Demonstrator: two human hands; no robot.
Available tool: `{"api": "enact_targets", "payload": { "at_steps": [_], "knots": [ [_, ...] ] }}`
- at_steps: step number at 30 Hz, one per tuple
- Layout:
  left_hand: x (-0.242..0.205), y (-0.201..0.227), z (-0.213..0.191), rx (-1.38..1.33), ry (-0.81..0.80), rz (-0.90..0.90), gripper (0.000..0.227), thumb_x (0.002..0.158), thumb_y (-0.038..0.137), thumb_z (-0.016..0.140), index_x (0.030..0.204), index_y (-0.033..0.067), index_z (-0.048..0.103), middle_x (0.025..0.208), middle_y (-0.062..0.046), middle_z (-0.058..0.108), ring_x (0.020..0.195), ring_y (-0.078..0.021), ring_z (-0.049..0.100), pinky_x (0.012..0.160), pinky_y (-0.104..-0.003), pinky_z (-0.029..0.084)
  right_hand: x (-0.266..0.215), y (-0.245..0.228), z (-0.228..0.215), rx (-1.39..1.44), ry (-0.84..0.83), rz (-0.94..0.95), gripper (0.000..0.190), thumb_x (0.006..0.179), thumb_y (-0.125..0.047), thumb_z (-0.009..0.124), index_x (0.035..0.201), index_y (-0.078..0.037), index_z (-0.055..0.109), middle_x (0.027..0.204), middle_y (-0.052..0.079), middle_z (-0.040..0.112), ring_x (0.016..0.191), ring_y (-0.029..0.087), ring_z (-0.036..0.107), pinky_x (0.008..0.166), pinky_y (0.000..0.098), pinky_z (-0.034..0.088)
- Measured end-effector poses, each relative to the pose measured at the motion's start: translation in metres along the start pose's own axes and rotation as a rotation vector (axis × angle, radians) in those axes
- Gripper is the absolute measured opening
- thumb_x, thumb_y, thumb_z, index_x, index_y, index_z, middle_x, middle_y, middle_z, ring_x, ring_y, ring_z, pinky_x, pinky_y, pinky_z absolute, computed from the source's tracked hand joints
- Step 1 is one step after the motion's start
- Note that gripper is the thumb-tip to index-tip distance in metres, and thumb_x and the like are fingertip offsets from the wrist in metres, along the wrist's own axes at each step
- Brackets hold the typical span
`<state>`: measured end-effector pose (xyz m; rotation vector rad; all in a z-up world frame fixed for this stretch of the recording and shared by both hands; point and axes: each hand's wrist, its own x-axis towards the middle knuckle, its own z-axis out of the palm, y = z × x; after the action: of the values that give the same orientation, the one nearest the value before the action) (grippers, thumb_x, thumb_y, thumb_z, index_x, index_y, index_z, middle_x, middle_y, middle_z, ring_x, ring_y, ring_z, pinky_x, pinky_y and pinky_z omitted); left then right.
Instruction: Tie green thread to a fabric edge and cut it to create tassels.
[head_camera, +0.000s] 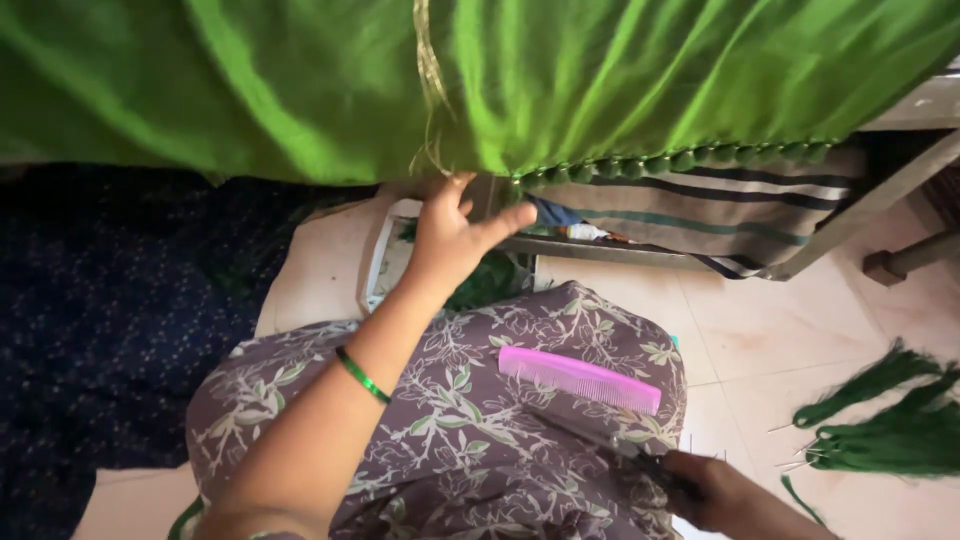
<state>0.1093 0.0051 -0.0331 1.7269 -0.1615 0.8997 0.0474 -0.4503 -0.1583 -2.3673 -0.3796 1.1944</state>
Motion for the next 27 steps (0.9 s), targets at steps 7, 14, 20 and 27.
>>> {"api": "enact_targets", "payload": {
  "at_steps": [7,14,20,27],
  "knots": [
    [0.016,0.016,0.007,0.013,-0.217,-0.489,0.041,0.101,0.027,0.073,0.096,-0.0137,0.074,0.089,-0.018,0.070,0.084,-0.0270,0.062,0.076,-0.035,0.051,-0.014,-0.096,-0.101,0.087,0.191,-0.136,0.023,0.085,-0.012,0.070,0.108,-0.010,0.071,0.071,0.003,0.077,0.058,0.011,0.074,0.051,0.0327,0.058],
    [-0.025,-0.018,0.022,-0.468,-0.020,-0.411,0.025,0.100,0.018,0.067,0.107,-0.0054,0.074,0.097,-0.012,0.079,0.091,-0.0157,0.075,0.090,-0.029,0.058,-0.027,-0.156,-0.174,-0.456,0.517,-0.375,0.053,0.066,-0.048,0.092,0.089,-0.007,0.067,0.063,0.010,0.062,0.051,0.023,0.058,0.051,0.0391,0.046],
    [-0.035,-0.017,0.020,-0.522,-0.001,-0.424,0.025,0.102,0.016,0.065,0.109,-0.0062,0.074,0.100,-0.014,0.079,0.094,-0.0176,0.074,0.091,-0.030,0.056,-0.023,-0.205,-0.197,-0.578,0.518,-0.396,0.066,0.060,-0.055,0.091,0.097,-0.006,0.066,0.064,0.011,0.066,0.055,0.027,0.065,0.055,0.0434,0.050],
    [-0.039,-0.015,0.015,-0.487,-0.054,-0.324,0.024,0.105,0.012,0.059,0.108,-0.0078,0.073,0.104,-0.015,0.078,0.099,-0.0171,0.074,0.095,-0.030,0.056,-0.026,-0.263,-0.199,-0.728,0.442,-0.461,0.070,0.061,-0.059,0.087,0.099,-0.005,0.064,0.056,0.012,0.064,0.054,0.028,0.066,0.055,0.0442,0.051]
  ]
}}
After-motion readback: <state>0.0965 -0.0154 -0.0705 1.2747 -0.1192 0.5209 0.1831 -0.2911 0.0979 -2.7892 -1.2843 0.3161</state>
